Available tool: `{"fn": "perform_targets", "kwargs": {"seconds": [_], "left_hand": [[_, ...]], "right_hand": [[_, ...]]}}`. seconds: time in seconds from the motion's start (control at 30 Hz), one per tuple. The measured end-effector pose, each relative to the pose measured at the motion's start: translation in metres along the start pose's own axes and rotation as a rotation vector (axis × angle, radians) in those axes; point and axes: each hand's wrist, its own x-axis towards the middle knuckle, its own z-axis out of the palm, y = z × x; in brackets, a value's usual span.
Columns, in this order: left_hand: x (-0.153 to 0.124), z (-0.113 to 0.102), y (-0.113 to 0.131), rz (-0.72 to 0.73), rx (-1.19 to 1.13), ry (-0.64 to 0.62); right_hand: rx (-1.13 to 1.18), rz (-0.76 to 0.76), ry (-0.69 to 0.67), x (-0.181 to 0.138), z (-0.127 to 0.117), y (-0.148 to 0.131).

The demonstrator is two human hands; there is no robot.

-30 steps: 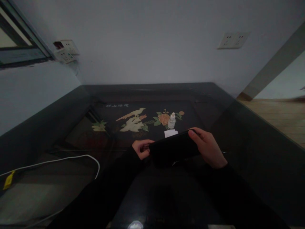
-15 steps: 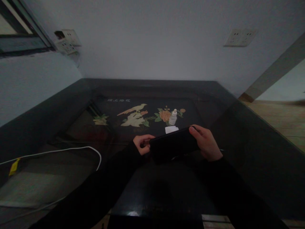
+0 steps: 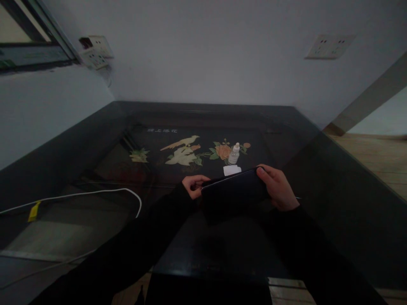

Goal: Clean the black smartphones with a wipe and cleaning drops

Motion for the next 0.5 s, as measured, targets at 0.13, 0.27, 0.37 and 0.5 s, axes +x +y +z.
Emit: {"fn": "perform_targets", "kwargs": {"seconds": [0.13,0.27,0.37,0.5], "left_hand": [[0.000,-0.001,0.006,0.015,0.026,0.012],[-0.003,-0.005,0.020,0.167,0.098,0.099],[-0.003,-0.008,0.023,0.288,0.004,0.016],[-0.001,-0.012,0.016,0.378,0.113,-0.076]], "right_hand": [[0.043,0.045,0.026,-0.001,0.007,0.000],[0.176,0.103,0.110,-0.002,0.018,0.002],[0.228,0.166,0.146,-0.003,0.026,0.005],[0.199,0.174,0.093,-0.006,0.030,0.006]]}}
